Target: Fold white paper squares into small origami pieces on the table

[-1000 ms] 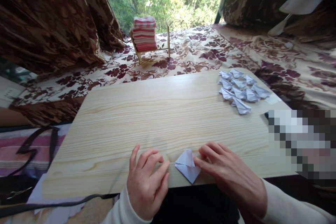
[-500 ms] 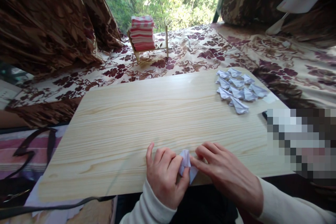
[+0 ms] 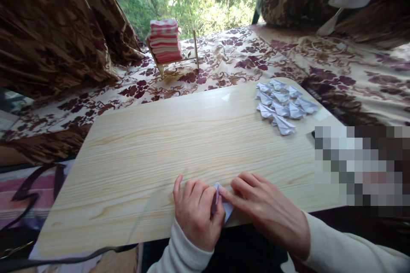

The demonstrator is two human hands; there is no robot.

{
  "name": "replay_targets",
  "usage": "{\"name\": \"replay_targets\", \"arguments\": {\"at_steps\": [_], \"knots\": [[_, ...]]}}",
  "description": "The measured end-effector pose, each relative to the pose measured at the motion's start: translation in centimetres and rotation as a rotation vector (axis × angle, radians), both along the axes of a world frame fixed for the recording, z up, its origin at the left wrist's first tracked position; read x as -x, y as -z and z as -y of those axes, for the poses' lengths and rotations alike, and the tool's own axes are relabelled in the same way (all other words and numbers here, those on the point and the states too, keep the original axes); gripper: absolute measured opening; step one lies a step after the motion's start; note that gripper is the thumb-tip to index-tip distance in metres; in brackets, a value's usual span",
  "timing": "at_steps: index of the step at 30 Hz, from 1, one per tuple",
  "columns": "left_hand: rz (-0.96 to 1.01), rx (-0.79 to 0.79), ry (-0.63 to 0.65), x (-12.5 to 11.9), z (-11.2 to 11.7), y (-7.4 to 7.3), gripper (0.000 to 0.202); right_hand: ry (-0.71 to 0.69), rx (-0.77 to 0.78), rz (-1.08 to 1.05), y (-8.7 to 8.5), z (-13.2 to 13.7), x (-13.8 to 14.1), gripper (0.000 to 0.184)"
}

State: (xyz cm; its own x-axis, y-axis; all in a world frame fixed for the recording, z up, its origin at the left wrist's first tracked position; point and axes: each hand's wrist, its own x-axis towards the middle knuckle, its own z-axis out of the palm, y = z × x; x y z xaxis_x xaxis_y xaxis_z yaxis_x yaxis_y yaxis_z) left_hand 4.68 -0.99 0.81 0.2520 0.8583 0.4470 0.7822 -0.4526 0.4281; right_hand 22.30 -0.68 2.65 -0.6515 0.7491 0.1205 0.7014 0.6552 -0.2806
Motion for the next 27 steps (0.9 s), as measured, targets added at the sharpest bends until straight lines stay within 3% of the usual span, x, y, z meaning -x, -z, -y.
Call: {"name": "replay_targets", "arguments": {"at_steps": [6, 11, 17, 27], "knots": [[-0.024, 0.015, 0.134, 1.1, -1.5, -0.4, 0.012, 0.007, 0.181, -0.122, -1.2, -2.0, -0.9, 0.010], [-0.124, 0.029, 0.274, 1.8, -2.6, -1.1, 0.012, -0.025, 0.114, -0.186, -0.5, -4.2, -0.2, 0.005], [-0.065, 0.156, 0.235, 2.0, -2.5, -0.8, 0.006, -0.095, 0.077, -0.141, 0.3, -4.9, 0.6, 0.014], [-0.080, 0.173, 0.250, 2.0, -2.9, -0.5, 0.009, -0.366, 0.013, 0.197, -2.3, -6.4, 2.6, 0.017]]}}
